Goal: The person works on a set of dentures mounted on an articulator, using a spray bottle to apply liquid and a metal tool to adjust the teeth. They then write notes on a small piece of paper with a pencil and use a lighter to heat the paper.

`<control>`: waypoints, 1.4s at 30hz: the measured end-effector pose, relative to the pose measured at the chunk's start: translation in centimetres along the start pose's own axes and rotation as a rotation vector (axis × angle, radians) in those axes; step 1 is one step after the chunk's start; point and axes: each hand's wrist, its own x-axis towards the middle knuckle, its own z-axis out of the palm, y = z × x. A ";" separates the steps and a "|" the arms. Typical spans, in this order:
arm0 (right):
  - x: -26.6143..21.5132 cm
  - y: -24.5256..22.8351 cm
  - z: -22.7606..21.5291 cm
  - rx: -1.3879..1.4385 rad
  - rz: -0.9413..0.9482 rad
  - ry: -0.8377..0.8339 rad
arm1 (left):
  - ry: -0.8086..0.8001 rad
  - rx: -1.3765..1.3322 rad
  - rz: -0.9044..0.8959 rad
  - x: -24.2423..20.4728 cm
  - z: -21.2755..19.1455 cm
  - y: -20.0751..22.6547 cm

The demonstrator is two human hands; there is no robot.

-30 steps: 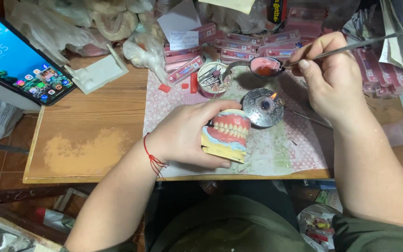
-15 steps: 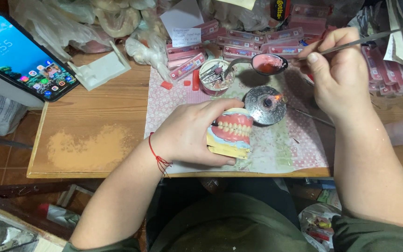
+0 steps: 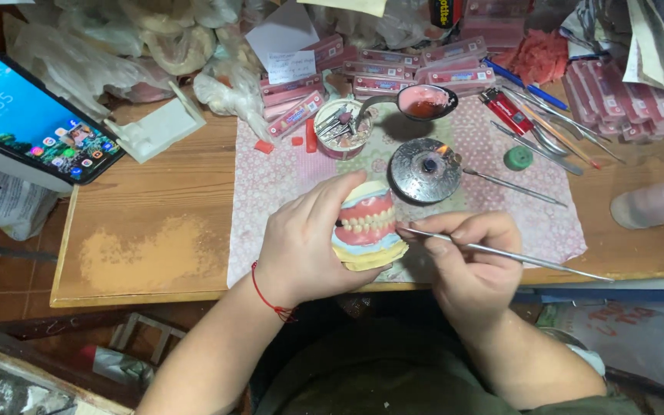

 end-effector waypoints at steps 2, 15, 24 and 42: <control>0.0 -0.1 0.2 -0.067 0.000 -0.002 | -0.009 0.000 -0.006 -0.1 0.3 -0.2; -0.2 0.7 -0.5 -0.341 -0.149 -0.052 | 0.080 0.044 0.109 0.2 0.8 0.1; -0.6 1.3 -0.3 -0.278 -0.216 -0.057 | 0.074 0.029 0.089 0.1 0.8 0.1; -0.4 1.5 -0.9 -0.223 -0.276 -0.165 | 0.044 0.070 0.043 -0.2 0.9 0.0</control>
